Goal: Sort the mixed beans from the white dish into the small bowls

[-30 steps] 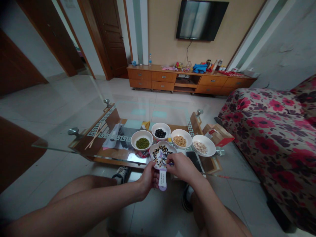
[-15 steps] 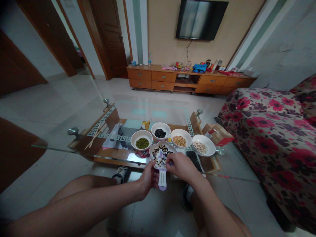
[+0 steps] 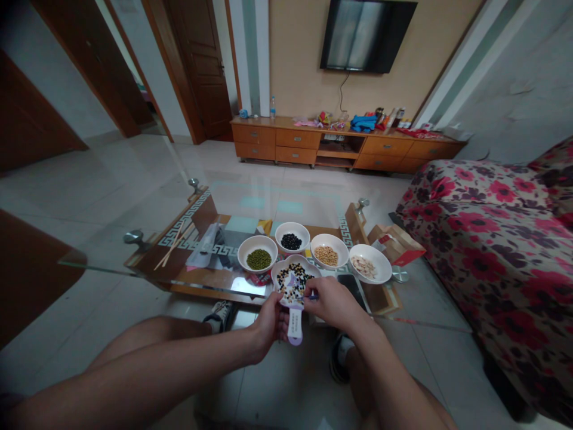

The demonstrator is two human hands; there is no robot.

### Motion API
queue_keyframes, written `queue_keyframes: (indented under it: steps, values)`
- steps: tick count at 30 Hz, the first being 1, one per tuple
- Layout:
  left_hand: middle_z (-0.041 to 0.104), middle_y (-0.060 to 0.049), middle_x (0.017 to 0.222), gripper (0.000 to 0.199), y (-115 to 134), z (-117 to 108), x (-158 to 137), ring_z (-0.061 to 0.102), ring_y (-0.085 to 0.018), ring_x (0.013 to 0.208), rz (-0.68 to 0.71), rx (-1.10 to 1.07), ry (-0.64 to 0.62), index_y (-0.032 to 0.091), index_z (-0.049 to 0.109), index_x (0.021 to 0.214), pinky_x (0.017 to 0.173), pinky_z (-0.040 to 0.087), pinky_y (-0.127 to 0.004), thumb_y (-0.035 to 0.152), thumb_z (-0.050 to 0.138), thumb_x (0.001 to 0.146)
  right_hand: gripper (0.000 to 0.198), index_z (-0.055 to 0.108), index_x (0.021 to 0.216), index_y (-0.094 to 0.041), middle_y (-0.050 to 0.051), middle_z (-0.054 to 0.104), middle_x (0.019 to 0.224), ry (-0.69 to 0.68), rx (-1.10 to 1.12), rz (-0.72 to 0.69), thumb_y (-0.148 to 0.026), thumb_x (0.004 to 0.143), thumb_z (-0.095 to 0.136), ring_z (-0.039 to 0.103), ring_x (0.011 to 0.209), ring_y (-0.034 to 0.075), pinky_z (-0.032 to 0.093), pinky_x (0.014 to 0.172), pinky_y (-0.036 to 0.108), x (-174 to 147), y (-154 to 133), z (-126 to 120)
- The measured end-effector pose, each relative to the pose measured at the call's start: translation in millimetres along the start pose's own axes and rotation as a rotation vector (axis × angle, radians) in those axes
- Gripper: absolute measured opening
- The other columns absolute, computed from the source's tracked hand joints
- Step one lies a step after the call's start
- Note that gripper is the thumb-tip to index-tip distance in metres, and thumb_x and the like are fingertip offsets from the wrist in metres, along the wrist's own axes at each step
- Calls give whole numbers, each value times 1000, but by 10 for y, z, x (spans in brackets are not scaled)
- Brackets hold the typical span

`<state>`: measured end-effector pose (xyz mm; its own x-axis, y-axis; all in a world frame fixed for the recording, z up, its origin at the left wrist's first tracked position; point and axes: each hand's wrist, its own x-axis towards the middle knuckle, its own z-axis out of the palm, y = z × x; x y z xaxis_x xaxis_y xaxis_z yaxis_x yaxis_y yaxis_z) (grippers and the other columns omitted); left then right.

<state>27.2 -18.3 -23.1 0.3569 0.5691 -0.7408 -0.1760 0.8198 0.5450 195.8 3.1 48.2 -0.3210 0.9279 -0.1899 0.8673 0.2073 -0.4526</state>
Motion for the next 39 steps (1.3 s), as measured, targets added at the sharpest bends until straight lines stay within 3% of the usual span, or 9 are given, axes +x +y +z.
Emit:
queue_keyframes:
  steps: [39]
  values:
    - [51, -1, 48, 58, 19, 18, -6, 43, -12, 38, -4, -1, -4, 14, 58, 71, 44, 28, -24, 48, 17, 94, 13, 66, 73, -19, 3, 65, 70, 14, -41, 17, -26, 77, 56, 52, 61, 13, 31, 57, 23, 13, 28, 3]
